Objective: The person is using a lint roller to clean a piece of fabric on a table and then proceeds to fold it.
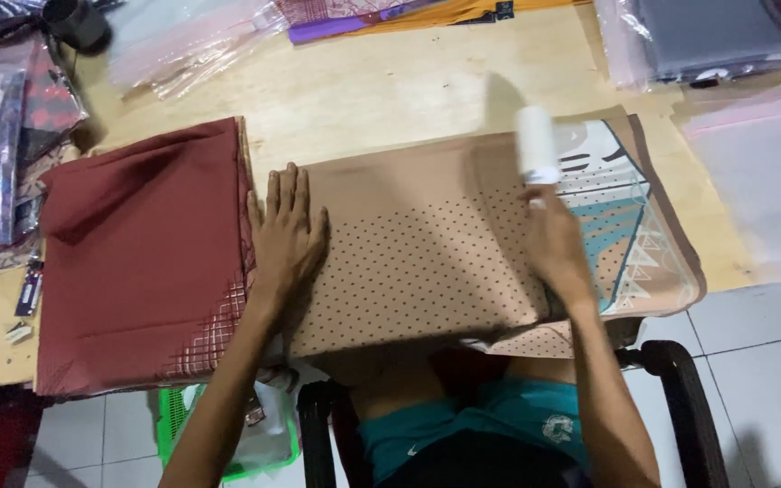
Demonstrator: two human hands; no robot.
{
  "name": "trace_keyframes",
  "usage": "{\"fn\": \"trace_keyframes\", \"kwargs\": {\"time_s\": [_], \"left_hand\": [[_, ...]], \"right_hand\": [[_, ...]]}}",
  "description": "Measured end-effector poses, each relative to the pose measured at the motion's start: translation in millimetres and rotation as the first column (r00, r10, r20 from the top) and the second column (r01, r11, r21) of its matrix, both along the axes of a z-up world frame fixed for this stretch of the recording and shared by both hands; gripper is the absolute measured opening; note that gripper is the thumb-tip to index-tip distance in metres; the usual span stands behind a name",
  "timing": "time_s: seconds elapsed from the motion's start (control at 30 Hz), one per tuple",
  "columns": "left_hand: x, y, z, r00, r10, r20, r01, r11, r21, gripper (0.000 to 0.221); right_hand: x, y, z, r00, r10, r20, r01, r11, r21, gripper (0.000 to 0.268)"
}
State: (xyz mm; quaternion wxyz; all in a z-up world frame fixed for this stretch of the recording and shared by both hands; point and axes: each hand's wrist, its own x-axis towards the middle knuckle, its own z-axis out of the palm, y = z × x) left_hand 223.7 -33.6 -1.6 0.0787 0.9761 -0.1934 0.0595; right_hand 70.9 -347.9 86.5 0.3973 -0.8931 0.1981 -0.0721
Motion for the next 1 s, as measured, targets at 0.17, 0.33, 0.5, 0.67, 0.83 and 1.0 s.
{"fn": "trace_keyframes", "kwargs": {"time_s": [0.17, 0.33, 0.5, 0.67, 0.83, 1.0], "left_hand": [[-0.8, 0.5, 3.4, 1.000, -0.021, -0.007, 0.020, 1.000, -0.024, 0.072], [-21.9, -18.2, 21.1, 0.971, -0.091, 0.220, 0.071, 0.993, 0.095, 0.069], [-105.5, -50.2, 33.3, 0.922, -0.375, -0.100, 0.351, 0.915, -0.199, 0.076], [-105.6, -51.4, 33.7, 0.912, -0.390, -0.129, 0.369, 0.915, -0.161, 0.080], [-107.9, -52.8, 38.8, 0.917, -0.386, -0.098, 0.373, 0.919, -0.133, 0.080], [-106.7, -52.2, 34.6, 0.924, -0.371, -0.088, 0.362, 0.926, -0.106, 0.080]], "right_hand": [[-41.1, -20.3, 4.9, 0.983, -0.038, 0.182, 0.048, 0.997, -0.053, 0.028], [-96.2, 26.2, -5.9, 0.965, 0.101, 0.243, -0.123, 0.989, 0.079, 0.031], [-139.6, 68.2, -39.5, 0.982, 0.187, -0.027, -0.170, 0.939, 0.299, 0.030], [-145.9, 31.4, -66.6, 0.988, 0.153, -0.032, -0.142, 0.965, 0.223, 0.028], [-165.5, -61.2, -97.3, 0.971, -0.177, 0.158, -0.016, 0.616, 0.788, 0.034], [-178.8, -115.0, -48.1, 0.926, -0.377, 0.010, 0.376, 0.925, 0.063, 0.025]]}}
